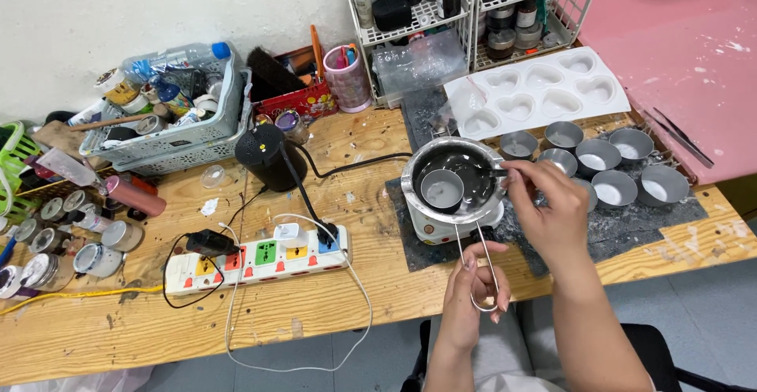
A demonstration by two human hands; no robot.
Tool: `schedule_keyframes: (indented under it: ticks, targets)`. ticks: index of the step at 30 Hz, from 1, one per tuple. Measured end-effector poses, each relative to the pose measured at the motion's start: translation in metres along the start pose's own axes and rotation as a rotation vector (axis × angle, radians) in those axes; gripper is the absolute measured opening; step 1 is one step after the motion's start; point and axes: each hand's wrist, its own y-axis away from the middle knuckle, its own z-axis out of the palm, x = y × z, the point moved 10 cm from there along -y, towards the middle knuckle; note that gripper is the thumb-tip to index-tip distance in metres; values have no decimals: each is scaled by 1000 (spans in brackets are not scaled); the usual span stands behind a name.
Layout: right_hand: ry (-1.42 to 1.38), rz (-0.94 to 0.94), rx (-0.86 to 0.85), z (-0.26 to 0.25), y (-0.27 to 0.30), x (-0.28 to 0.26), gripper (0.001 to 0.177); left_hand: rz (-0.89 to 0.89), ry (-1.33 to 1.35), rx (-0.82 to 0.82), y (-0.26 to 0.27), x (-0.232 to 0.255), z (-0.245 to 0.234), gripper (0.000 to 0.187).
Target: Scooping and pouring melted wax from a melting pot into small candle containers.
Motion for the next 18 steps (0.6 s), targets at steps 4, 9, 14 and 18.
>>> schedule_keyframes:
  ticks: [4,9,14,18]
  targets:
    - [-222,157,65,20,14,52,12,0,15,1,1,-2,-2,58]
    - [-410,343,163,16,14,75,12,6,7,-4,0,-1,0,61]
    - [-448,313,183,7,7,68,12,11,18,-17,0,-1,0,61]
    - [-377,210,179,-1,2,47,12,6,-14,-4,0,1,1,61]
